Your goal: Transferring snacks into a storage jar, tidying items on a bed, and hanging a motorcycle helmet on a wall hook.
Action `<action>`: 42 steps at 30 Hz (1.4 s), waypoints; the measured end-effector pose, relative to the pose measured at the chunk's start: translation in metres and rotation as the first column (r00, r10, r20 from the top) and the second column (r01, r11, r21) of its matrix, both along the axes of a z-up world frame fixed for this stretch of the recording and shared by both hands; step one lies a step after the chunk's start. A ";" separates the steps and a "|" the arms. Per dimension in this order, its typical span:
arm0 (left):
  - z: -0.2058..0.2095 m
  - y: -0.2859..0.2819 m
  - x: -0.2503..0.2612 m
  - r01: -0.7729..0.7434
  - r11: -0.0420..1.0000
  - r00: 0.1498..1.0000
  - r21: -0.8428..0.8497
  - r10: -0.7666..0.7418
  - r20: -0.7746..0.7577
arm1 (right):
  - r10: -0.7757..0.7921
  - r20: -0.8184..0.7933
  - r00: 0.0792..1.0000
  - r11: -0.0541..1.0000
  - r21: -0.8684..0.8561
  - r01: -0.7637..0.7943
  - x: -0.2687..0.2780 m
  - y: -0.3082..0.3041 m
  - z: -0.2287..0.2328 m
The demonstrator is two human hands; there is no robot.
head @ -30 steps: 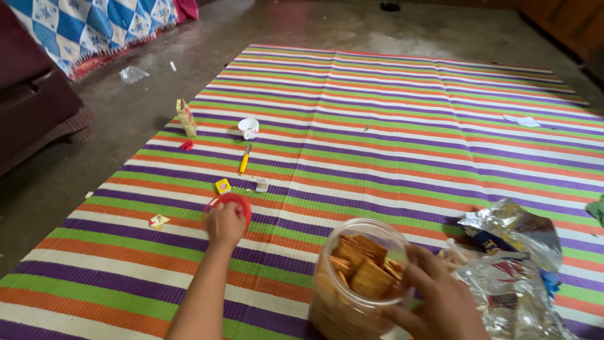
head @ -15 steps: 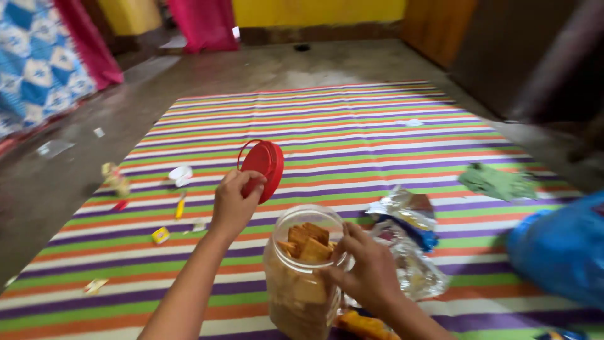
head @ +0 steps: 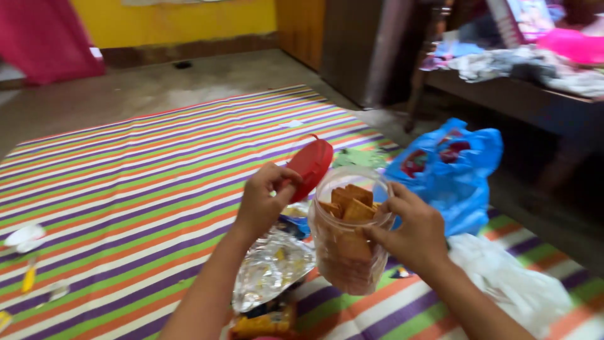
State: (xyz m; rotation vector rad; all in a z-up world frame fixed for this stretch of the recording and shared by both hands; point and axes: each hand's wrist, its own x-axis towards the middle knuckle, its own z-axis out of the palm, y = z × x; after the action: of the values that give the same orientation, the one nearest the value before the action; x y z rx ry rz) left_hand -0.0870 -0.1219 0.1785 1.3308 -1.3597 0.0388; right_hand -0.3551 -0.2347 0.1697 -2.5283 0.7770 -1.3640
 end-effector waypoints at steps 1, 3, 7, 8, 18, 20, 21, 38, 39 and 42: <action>-0.008 -0.016 -0.015 0.024 1.000 1.000 0.002 -0.024 -0.001 | -0.024 -0.001 1.000 1.000 0.002 0.024 -0.012 -0.010 -0.015; -0.024 -0.047 -0.044 0.080 0.995 0.995 0.054 -0.082 0.052 | -0.111 -0.014 0.994 0.994 -0.010 0.111 -0.034 -0.033 -0.046; -0.060 -0.087 -0.089 0.165 0.973 0.983 0.159 -0.176 0.054 | -0.145 -0.046 0.988 0.979 0.138 0.150 -0.063 -0.053 -0.091; -0.070 -0.093 -0.097 0.167 0.977 0.975 0.129 -0.184 0.125 | -0.143 -0.068 0.987 0.970 0.189 0.154 -0.068 -0.056 -0.099; -0.079 -0.090 -0.140 0.283 0.958 0.922 0.033 -0.282 0.265 | 0.136 -0.078 0.988 0.783 0.619 -0.059 -0.103 -0.090 -0.041; -0.082 -0.088 -0.140 0.282 0.954 0.919 0.102 -0.299 0.257 | 0.244 -0.155 0.957 0.802 0.587 -0.110 -0.094 -0.086 -0.024; -0.084 -0.087 -0.140 0.278 0.945 0.916 0.169 -0.314 0.250 | 0.346 -0.233 0.909 0.813 0.557 -0.167 -0.089 -0.083 -0.015; -0.152 -0.104 -0.105 0.586 0.746 0.799 0.316 -0.465 -0.382 | 0.440 -0.724 0.532 0.893 0.414 -0.175 -0.031 -0.101 -0.022; -0.154 -0.103 -0.106 0.585 0.763 0.789 0.274 -0.458 -0.409 | 0.430 -0.731 0.530 0.899 0.401 -0.176 -0.030 -0.097 -0.021; -0.171 -0.104 -0.106 0.531 0.802 0.813 0.274 -0.390 -0.432 | 0.234 -0.830 0.507 0.953 0.298 0.050 -0.012 -0.064 -0.009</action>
State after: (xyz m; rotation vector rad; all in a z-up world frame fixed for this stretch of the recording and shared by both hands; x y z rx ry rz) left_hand -0.1933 -0.2258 0.0076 1.1965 -1.3829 -0.8180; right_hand -0.3672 -0.2990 0.1610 -2.8349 0.8439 0.2049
